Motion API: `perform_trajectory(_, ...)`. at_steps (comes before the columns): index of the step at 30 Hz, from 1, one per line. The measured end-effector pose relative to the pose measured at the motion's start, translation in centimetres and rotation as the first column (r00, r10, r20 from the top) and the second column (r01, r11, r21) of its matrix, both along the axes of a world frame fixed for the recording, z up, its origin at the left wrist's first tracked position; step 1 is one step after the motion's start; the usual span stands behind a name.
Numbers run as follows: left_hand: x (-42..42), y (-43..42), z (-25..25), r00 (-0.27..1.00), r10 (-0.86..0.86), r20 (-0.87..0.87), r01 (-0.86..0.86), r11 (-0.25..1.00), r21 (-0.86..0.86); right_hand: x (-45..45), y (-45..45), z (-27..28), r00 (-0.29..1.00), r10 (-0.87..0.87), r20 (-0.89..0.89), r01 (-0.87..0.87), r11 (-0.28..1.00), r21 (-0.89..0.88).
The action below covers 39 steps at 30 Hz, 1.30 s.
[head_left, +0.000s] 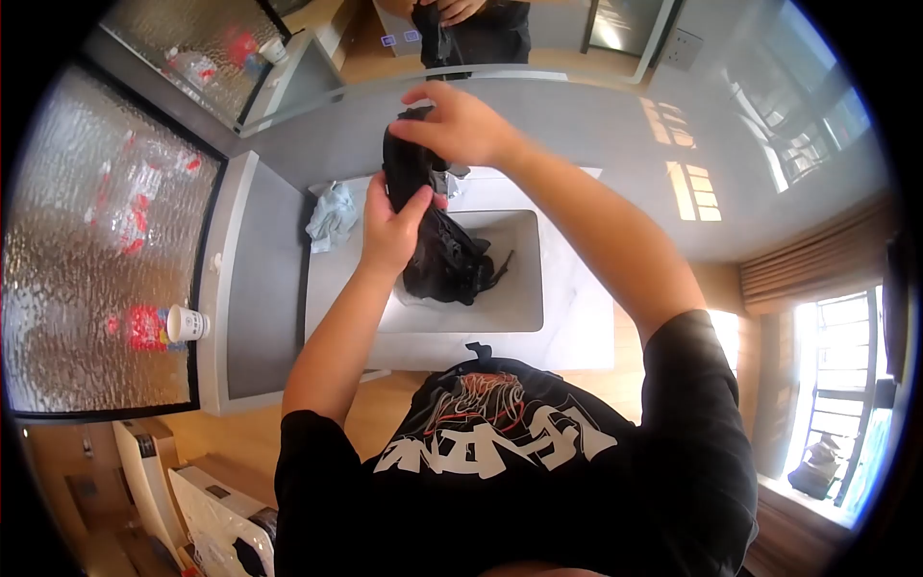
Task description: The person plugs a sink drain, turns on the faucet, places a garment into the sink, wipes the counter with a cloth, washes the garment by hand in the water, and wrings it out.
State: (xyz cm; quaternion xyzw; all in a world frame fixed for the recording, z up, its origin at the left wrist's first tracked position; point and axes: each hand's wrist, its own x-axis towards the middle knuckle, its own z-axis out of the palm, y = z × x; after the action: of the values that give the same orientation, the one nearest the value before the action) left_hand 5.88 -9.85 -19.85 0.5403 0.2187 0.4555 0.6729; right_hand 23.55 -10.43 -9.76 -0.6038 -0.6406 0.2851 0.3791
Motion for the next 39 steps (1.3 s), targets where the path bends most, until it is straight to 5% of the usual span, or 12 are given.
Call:
perform_trajectory(3,-0.1,-0.3,2.9,0.996,-0.026,0.091,0.034,0.995,-0.098,0.9,-1.3,-1.4,0.94,-0.047,-0.339,0.05,0.999,0.001)
perform_trajectory(5,-0.4,0.5,5.0,0.979,-0.081,0.187,0.112,0.98,-0.165,0.3,-2.5,-7.5,0.741,0.141,-0.656,-0.004,0.979,0.205)
perform_trajectory(9,0.3,1.9,8.0,0.927,-0.204,0.316,0.256,0.957,-0.136,-4.3,-5.7,-12.4,0.92,0.202,-0.335,-0.106,0.953,0.284)
perform_trajectory(11,1.0,3.0,10.1,0.928,-0.232,0.293,0.251,0.968,-0.028,-6.9,-5.4,-10.6,0.896,0.16,-0.415,-0.012,0.941,0.339)
perform_trajectory(13,1.0,3.6,13.4,0.932,-0.226,0.283,0.222,0.974,0.045,-7.2,-3.6,-9.6,0.851,-0.002,-0.525,0.12,0.974,0.19)
perform_trajectory(14,1.0,4.0,14.9,0.927,-0.229,0.296,0.216,0.973,0.077,-7.5,-2.3,-9.6,0.864,-0.033,-0.503,0.198,0.94,0.279)
perform_trajectory(18,0.7,6.3,17.5,0.919,-0.286,0.269,0.205,0.934,0.292,-7.9,-2.2,-7.5,0.89,-0.206,-0.406,0.225,0.974,-0.001)
perform_trajectory(23,-1.7,8.9,14.6,0.932,-0.135,0.337,0.086,0.984,0.156,-5.4,-3.1,-5.8,0.664,-0.35,-0.661,0.433,0.9,-0.043)
perform_trajectory(28,-3.5,10.8,6.9,0.983,0.111,0.146,-0.072,0.966,-0.248,-4.7,-3.3,-0.2,0.724,-0.449,-0.523,0.523,0.852,-0.008)
perform_trajectory(31,-5.1,10.9,3.1,1.0,0.005,-0.009,-0.008,0.886,-0.463,-5.7,-3.1,3.8,0.868,-0.462,-0.181,0.478,0.876,0.057)
perform_trajectory(36,-8.6,8.8,1.4,0.924,-0.197,-0.328,0.031,0.894,-0.448,-6.2,-1.3,5.9,0.932,-0.36,-0.04,0.362,0.93,0.061)
perform_trajectory(39,-11.0,9.8,1.4,0.772,-0.158,-0.616,0.058,0.982,-0.179,-5.4,-0.8,6.2,0.928,-0.371,0.027,0.366,0.925,0.102)
